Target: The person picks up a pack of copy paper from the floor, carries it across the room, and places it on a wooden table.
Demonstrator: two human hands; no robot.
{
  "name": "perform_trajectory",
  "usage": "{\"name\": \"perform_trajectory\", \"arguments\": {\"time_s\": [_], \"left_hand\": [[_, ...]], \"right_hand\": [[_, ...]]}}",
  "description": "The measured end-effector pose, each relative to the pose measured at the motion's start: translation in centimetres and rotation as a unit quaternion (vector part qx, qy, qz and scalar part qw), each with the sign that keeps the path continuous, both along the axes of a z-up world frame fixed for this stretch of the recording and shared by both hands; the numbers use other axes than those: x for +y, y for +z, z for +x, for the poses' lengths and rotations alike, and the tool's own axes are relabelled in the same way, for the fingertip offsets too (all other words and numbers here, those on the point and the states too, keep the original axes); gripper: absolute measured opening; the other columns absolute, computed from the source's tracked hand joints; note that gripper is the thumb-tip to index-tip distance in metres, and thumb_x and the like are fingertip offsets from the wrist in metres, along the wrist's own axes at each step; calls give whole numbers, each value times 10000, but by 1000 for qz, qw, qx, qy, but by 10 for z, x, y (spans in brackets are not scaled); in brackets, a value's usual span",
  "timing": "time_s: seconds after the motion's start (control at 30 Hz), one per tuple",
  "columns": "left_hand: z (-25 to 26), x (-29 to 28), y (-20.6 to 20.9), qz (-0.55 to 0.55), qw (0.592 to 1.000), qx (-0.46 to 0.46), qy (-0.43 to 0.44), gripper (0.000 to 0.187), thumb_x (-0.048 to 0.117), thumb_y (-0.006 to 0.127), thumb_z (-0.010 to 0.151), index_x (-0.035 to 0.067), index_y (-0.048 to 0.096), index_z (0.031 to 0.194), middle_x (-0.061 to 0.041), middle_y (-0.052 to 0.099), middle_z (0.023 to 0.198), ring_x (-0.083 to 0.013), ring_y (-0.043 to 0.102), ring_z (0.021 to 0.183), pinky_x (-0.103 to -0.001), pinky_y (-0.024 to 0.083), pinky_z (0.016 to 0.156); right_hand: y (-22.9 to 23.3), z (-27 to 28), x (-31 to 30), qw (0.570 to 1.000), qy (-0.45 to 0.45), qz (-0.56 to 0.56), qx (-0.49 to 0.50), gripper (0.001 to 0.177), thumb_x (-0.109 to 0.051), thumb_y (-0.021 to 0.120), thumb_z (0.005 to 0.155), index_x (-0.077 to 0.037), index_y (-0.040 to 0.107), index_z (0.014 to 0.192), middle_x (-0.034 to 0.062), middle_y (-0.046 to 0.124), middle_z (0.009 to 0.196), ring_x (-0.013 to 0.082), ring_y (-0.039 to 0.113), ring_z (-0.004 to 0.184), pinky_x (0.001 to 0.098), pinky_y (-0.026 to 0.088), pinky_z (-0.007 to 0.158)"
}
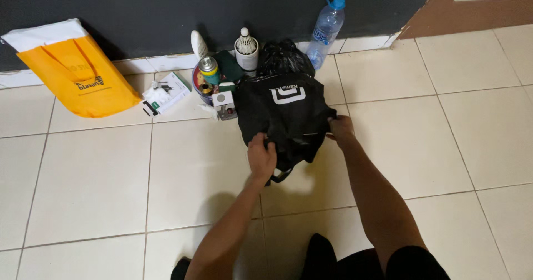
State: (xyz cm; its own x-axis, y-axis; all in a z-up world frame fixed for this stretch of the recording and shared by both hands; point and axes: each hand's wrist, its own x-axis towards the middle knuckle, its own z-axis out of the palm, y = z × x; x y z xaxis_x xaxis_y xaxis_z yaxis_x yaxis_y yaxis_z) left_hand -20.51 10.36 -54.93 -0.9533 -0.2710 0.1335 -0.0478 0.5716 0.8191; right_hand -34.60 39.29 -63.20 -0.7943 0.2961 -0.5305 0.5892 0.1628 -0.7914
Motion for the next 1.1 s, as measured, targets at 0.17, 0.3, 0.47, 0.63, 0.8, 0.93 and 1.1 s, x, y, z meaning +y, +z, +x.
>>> {"name": "perform_trajectory", "arguments": {"time_s": [0.17,0.3,0.47,0.63,0.8,0.93,1.1], "left_hand": [[2,4,41,53,997,-54,-30,682,159,745,778,-8,448,1370,-237,544,1300,-418,520,1215,-484,439,1045],[14,21,75,-54,991,-122,-20,1085,390,928,647,21,312,1461,-228,354,1489,-438,389,1320,-565,362,1056],[16,29,71,-49,998,-17,43,1040,439,914,672,-6,374,1440,-223,393,1479,-443,407,1312,-594,362,1066],[-4,20,40,-73,993,-20,85,536,271,738,869,-26,567,1281,-224,625,1277,-432,590,1159,-540,488,964],[-9,1,53,16,988,51,142,268,168,604,970,-23,581,1156,-284,712,940,-516,661,869,-578,512,747],[-24,-17,85,15,988,-20,150,227,170,590,1000,22,559,1168,-302,692,857,-530,647,831,-598,479,735],[-32,-34,87,-5,994,42,104,247,146,695,921,47,576,1113,-238,738,931,-483,685,886,-561,518,758]], "right_hand": [[46,-1,16,994,-37,-102,32,225,-142,568,1004,-6,628,1172,99,681,923,202,642,695,383,587,636],[77,-2,26,976,-61,-186,94,104,-55,570,965,13,604,1037,112,596,783,196,515,544,377,533,558],[123,5,28,986,-45,-89,132,94,-19,684,908,13,601,937,121,626,772,182,611,590,355,572,587],[121,20,16,984,113,128,53,499,-90,836,760,19,572,1169,159,677,827,265,660,704,397,563,637],[130,48,-3,899,334,280,42,1015,-240,978,657,-32,328,1409,259,610,1106,413,626,1019,501,563,846],[135,65,-25,848,405,334,-72,1065,-286,946,692,-116,259,1488,257,565,1263,432,593,1168,524,551,936],[106,44,-22,892,259,361,83,319,-151,662,933,-44,667,1233,295,709,1152,453,678,1070,515,569,888]]}}
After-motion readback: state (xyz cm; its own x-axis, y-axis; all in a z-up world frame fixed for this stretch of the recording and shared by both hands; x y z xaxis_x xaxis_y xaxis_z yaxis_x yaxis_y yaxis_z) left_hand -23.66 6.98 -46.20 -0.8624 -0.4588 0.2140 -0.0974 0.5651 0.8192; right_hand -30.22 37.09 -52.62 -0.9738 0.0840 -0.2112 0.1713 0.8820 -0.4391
